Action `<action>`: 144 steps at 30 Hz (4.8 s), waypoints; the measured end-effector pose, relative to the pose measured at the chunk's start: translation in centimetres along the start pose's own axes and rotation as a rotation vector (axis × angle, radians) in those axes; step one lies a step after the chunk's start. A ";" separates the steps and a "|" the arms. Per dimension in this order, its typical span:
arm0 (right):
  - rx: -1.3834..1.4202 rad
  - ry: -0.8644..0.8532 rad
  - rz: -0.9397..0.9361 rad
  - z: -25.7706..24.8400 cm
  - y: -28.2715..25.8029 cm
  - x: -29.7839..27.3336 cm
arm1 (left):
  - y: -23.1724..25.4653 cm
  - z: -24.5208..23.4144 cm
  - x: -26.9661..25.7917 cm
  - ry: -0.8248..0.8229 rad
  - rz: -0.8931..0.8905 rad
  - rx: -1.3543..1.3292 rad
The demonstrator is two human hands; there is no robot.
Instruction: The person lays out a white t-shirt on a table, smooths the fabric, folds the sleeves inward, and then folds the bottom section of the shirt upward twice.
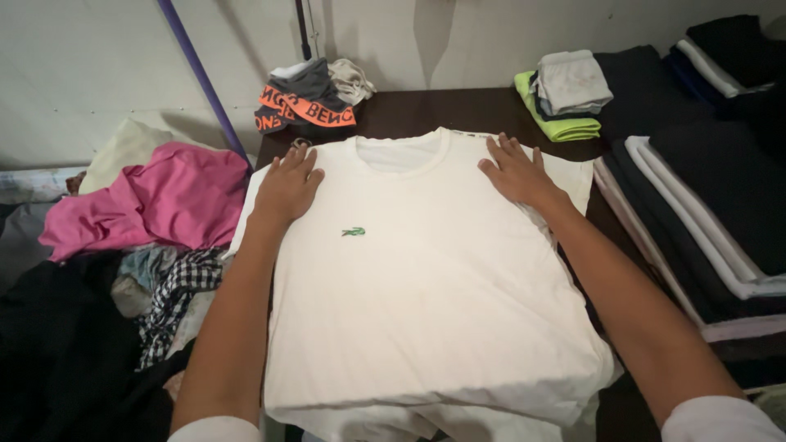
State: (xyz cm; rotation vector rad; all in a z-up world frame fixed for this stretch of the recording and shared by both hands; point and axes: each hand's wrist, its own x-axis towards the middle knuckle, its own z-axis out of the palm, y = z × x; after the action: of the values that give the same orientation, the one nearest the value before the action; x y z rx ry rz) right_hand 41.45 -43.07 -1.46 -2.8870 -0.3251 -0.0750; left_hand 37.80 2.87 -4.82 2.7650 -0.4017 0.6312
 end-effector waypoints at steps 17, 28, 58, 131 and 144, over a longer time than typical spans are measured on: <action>0.200 0.286 -0.062 -1.7 0.3 -1.6 | 3.5 -2.6 -0.8 0.152 -0.079 -0.052; 0.108 0.206 -0.172 2.1 5.6 -1.0 | 1.5 -1.6 -3.0 0.135 -0.162 0.004; 0.139 0.250 -0.138 1.0 5.7 -2.1 | 0.5 -1.1 -3.3 0.107 -0.216 -0.007; 0.117 0.301 -0.202 -0.4 4.6 -2.9 | 1.0 -1.8 -3.0 0.019 -0.227 -0.026; 0.128 0.180 -0.182 0.1 5.3 -2.6 | -0.5 -0.6 -2.4 -0.010 -0.112 0.058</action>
State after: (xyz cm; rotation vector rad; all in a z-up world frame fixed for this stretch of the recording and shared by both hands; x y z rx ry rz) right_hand 40.13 -48.63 -2.96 -2.6926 -0.5370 -0.3300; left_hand 35.63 4.02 -5.47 2.8230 -0.2326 0.6109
